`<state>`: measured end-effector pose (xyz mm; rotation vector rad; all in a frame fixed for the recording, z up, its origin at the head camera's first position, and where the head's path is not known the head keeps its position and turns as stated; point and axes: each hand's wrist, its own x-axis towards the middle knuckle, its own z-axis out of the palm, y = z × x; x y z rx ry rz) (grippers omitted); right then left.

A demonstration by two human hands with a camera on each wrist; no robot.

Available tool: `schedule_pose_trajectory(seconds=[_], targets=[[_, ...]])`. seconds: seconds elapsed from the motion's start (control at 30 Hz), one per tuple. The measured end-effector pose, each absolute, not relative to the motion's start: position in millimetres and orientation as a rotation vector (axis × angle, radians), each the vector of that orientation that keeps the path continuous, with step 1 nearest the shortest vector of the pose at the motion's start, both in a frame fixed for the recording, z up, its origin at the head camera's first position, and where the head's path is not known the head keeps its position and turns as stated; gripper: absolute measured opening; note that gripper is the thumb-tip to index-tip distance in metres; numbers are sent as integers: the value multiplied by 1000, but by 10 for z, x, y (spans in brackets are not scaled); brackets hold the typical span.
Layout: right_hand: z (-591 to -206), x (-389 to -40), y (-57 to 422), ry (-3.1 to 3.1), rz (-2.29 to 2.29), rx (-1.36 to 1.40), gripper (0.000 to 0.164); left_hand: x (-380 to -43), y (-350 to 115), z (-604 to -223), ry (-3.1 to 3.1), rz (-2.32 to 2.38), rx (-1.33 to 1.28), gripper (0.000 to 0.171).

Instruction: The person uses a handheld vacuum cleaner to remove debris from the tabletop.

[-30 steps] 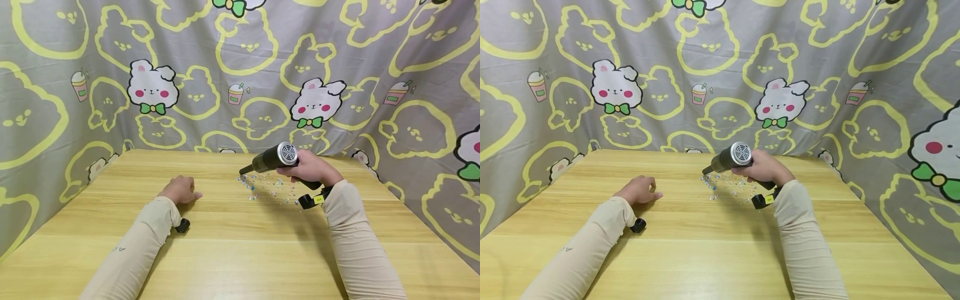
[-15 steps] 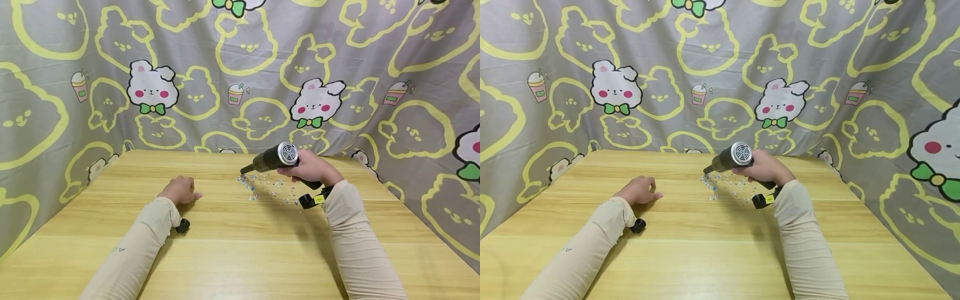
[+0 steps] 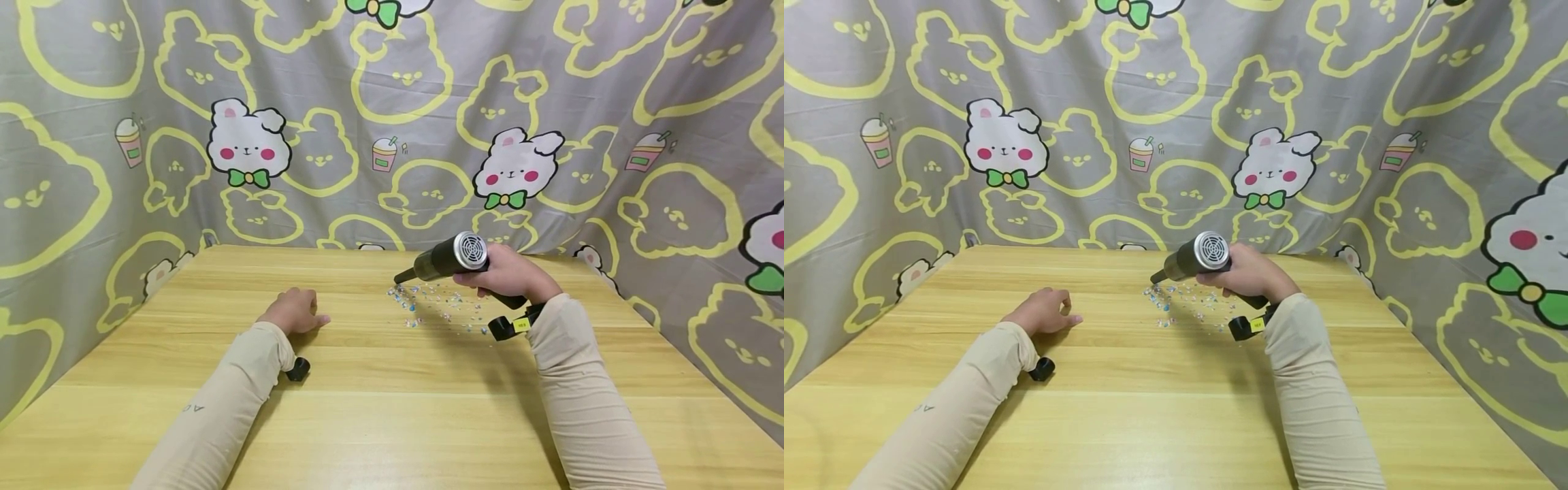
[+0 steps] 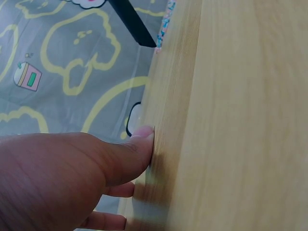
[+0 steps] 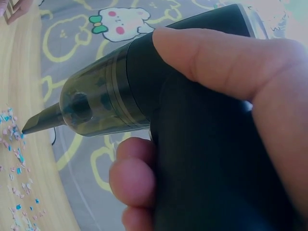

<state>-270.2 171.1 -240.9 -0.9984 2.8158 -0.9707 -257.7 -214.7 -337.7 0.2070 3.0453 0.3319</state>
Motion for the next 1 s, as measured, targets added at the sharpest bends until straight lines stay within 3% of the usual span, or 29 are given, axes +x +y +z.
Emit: schedule_pose_trajectory(seconds=[1.0], targets=[[-2397,-2715,1758,2789,-1015,-966,34,-2552,-2133,-3369,3033,349,199,46]])
